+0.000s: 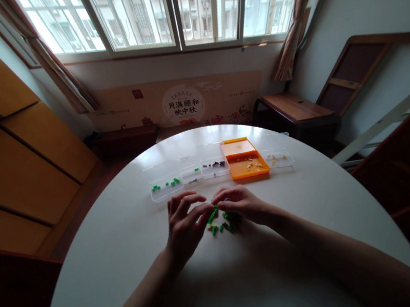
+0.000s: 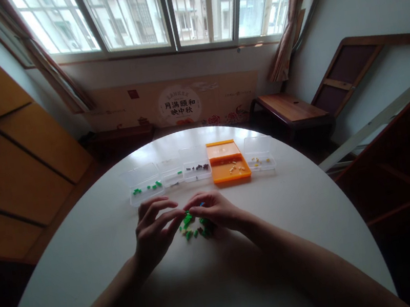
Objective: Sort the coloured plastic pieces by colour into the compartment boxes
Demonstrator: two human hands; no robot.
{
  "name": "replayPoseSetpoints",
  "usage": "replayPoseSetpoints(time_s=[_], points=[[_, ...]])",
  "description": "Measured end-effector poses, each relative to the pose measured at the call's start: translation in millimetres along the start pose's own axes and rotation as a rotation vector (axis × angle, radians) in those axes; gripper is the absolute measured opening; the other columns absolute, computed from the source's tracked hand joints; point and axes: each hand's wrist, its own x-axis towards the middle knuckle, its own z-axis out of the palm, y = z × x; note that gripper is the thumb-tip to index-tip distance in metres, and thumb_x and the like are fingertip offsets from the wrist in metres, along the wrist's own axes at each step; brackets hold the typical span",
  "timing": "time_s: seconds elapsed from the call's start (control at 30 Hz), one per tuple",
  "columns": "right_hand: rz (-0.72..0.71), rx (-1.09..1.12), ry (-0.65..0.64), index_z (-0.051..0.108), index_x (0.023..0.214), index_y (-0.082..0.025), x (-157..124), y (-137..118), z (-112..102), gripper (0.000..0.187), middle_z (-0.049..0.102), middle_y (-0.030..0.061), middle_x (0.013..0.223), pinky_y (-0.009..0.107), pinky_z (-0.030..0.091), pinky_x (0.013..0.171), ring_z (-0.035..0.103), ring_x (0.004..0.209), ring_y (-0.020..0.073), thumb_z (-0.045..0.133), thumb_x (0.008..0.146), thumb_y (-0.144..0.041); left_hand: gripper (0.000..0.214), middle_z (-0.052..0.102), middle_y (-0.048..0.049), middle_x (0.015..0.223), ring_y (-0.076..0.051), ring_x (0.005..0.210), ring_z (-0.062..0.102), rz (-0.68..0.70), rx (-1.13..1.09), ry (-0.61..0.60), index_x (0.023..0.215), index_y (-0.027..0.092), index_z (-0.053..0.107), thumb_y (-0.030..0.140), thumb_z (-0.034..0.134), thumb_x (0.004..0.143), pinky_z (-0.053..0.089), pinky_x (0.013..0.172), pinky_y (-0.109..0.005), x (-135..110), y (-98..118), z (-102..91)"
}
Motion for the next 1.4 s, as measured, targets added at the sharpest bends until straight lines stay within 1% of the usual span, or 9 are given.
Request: replayPoseSetpoints(time_s=[0.13, 0.33, 0.5, 0.63, 0.87, 1.0, 1.1, 1.27, 1.4], points=[[-0.014, 0.001, 0.05, 0.076, 0.085, -0.021, 0.2, 2.0, -2.2, 0.015, 0.063, 0.0023, 0.087, 0.025, 0.05, 0.07, 0.06, 0.078, 0.0128, 0.074, 0.072, -0.028, 0.011, 0.067, -0.0003, 0.088, -0.019, 0.096, 0.057, -0.025, 0.005, 0.002, 0.086, 0.026, 0.067, 0.018, 0.071, 0.079, 0.047, 0.083, -0.036, -1.4, -6.6, 1.1], [-0.025, -0.072, 0.244, 0.075, 0.082, -0.021, -1.0, 9.6, -9.8, 0.014, 0.066, 0.0017, 0.084, 0.025, 0.05, 0.065, 0.059, 0.073, 0.0119, 0.069, 0.069, -0.021, 0.002, 0.066, -0.0019, 0.084, -0.019, 0.088, 0.056, -0.264, 0.109, 0.182, 0.08, 0.023, 0.068, 0.024, 0.069, 0.081, 0.048, 0.082, -0.037, -4.5, -40.2, 0.2], [-0.064, -0.188, 0.289, 0.074, 0.08, -0.02, -1.2, 16.3, -13.9, 0.012, 0.068, 0.002, 0.079, 0.026, 0.049, 0.064, 0.059, 0.069, 0.012, 0.066, 0.07, -0.02, 0.016, 0.065, -0.0045, 0.085, -0.022, 0.09, 0.056, -0.474, 0.264, 0.272, 0.081, 0.021, 0.071, 0.036, 0.066, 0.082, 0.045, 0.084, -0.039, -13.9, -67.7, -1.2], [-0.123, -0.288, 0.301, 0.074, 0.079, -0.02, -0.6, 19.9, -15.5, 0.013, 0.066, 0.0021, 0.078, 0.024, 0.046, 0.061, 0.056, 0.067, 0.0118, 0.064, 0.072, -0.019, 0.025, 0.064, -0.0085, 0.097, -0.024, 0.094, 0.055, -0.595, 0.346, 0.305, 0.094, 0.018, 0.072, 0.039, 0.062, 0.084, 0.041, 0.09, -0.041, -16.3, -72.2, -0.8], [-0.162, -0.506, 0.301, 0.073, 0.081, -0.02, -1.7, 21.0, -16.1, 0.014, 0.063, 0.0026, 0.082, 0.024, 0.044, 0.059, 0.054, 0.069, 0.0122, 0.061, 0.076, -0.015, 0.021, 0.064, -0.0077, 0.094, -0.023, 0.094, 0.055, -0.493, 0.276, 0.259, 0.089, 0.017, 0.071, 0.034, 0.059, 0.086, 0.042, 0.09, -0.04, -12.7, -62.1, -0.2], [-0.209, -0.682, 0.268, 0.073, 0.085, -0.021, -4.7, 19.3, -13.4, 0.018, 0.063, 0.0036, 0.087, 0.029, 0.048, 0.074, 0.058, 0.082, 0.0156, 0.062, 0.076, -0.009, 0.018, 0.064, -0.0067, 0.093, -0.022, 0.094, 0.053, -0.444, 0.261, 0.246, 0.088, 0.018, 0.071, 0.032, 0.059, 0.086, 0.043, 0.089, -0.039, -11.6, -56.4, 0.1], [-0.257, -0.854, 0.187, 0.072, 0.09, -0.021, -7.8, 17.0, -8.4, 0.02, 0.063, 0.0054, 0.092, 0.034, 0.047, 0.084, 0.057, 0.091, 0.0189, 0.065, 0.076, -0.008, 0.017, 0.063, -0.0062, 0.093, -0.022, 0.093, 0.053, -0.43, 0.247, 0.231, 0.087, 0.019, 0.07, 0.031, 0.059, 0.086, 0.043, 0.088, -0.039, -10.7, -52.8, 0.7], [-0.32, -1.064, 0.002, 0.072, 0.093, -0.022, -11.6, 15.2, 2.2, 0.015, 0.066, 0.0063, 0.097, 0.038, 0.043, 0.088, 0.054, 0.094, 0.0212, 0.069, 0.08, -0.017, 0.015, 0.063, -0.0061, 0.092, -0.022, 0.092, 0.053, -0.406, 0.223, 0.215, 0.086, 0.019, 0.07, 0.029, 0.059, 0.085, 0.043, 0.087, -0.038, -9.6, -49.2, 2.0], [-0.329, -1.142, -0.003, 0.072, 0.09, -0.022, -12.7, 15.8, 6.4, 0.009, 0.066, 0.0061, 0.096, 0.037, 0.041, 0.086, 0.053, 0.094, 0.0213, 0.067, 0.083, -0.022, 0.014, 0.064, -0.0058, 0.092, -0.021, 0.091, 0.054, -0.397, 0.216, 0.208, 0.086, 0.019, 0.069, 0.028, 0.059, 0.085, 0.042, 0.087, -0.038, -9.3, -47.9, 2.5]])
